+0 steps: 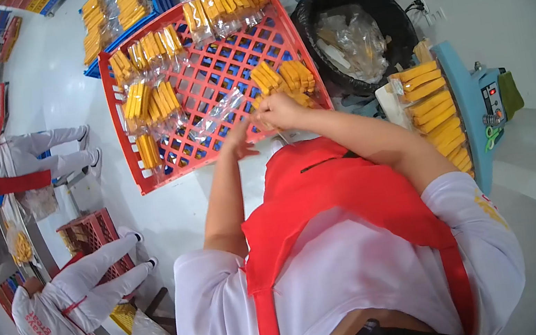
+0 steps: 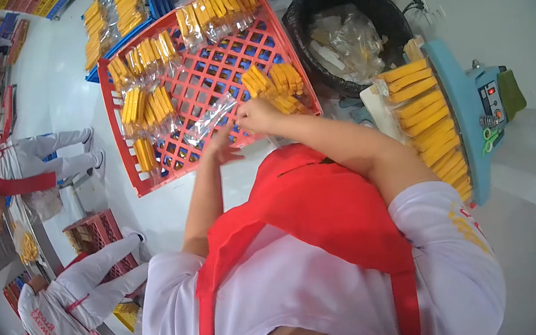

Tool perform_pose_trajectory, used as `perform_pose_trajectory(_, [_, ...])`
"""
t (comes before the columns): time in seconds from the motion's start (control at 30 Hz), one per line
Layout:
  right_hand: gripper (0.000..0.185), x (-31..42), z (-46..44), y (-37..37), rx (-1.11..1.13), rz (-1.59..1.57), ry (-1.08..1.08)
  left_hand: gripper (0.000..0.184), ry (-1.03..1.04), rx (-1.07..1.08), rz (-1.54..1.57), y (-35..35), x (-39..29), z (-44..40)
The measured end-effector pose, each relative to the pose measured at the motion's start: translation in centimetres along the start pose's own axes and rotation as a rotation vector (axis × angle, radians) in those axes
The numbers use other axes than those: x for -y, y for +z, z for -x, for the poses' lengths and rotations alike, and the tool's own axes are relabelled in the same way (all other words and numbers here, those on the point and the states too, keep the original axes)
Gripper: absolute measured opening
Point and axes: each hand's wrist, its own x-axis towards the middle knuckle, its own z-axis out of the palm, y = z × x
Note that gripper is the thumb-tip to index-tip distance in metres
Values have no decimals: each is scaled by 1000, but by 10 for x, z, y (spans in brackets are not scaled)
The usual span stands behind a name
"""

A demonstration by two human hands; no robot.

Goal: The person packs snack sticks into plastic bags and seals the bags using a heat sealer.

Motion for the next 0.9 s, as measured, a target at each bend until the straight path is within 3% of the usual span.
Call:
perform_pose_trajectory(0.1, [15, -12, 2, 24, 66, -187, 157, 70, -110, -68, 205, 10, 18, -20])
perform_pose_trajectory(0.17, [17, -14, 6, 33, 99, -203, 45, 69, 102, 341, 656, -11, 35, -62])
perform_pose_trajectory(0.2, [17, -18, 9, 39, 79, -202, 62, 57, 131, 453, 663, -15, 32, -61])
perform_pose_trajectory(0.23, [18, -21, 11, 46, 124, -178, 64, 57, 112, 470, 651, -14, 30, -62])
perform_pose_trajectory(0.3, [20, -25, 15, 57, 219, -133, 65, 50, 527, 204, 459, -13, 25, -63])
perform_pose_trajectory(0.47, [28, -26, 37, 39, 287, 30, 195, 55, 166, 229, 150, -60, 42, -123])
perform_pose_trajectory(0.53, [29, -15, 58, 11, 166, 53, 254, 55, 145, 82, -235, -61, 49, -131])
perform_pose_trajectory(0.57, [29, -9, 70, -2, 125, 69, 269, 54, 238, 175, -147, -69, 63, -155])
perform_pose_trajectory(0.6, [31, -17, 85, -7, -8, 86, 163, 54, 187, 177, -107, -59, 56, -137])
perform_pose_trajectory(0.67, [30, 4, 116, -32, -100, 80, 341, 58, 92, -28, -415, -60, 54, -136])
perform_pose_trajectory(0.7, [29, 14, 131, -41, -131, 58, 481, 58, 96, 1, -445, -62, 55, -140])
perform_pose_trajectory(0.8, [32, 22, 171, -50, -350, -47, 545, 70, 88, 37, -455, -69, 63, -148])
perform_pose_trajectory(0.9, [34, 21, 193, -46, -418, -101, 600, 79, 5, -68, -300, -78, 62, -151])
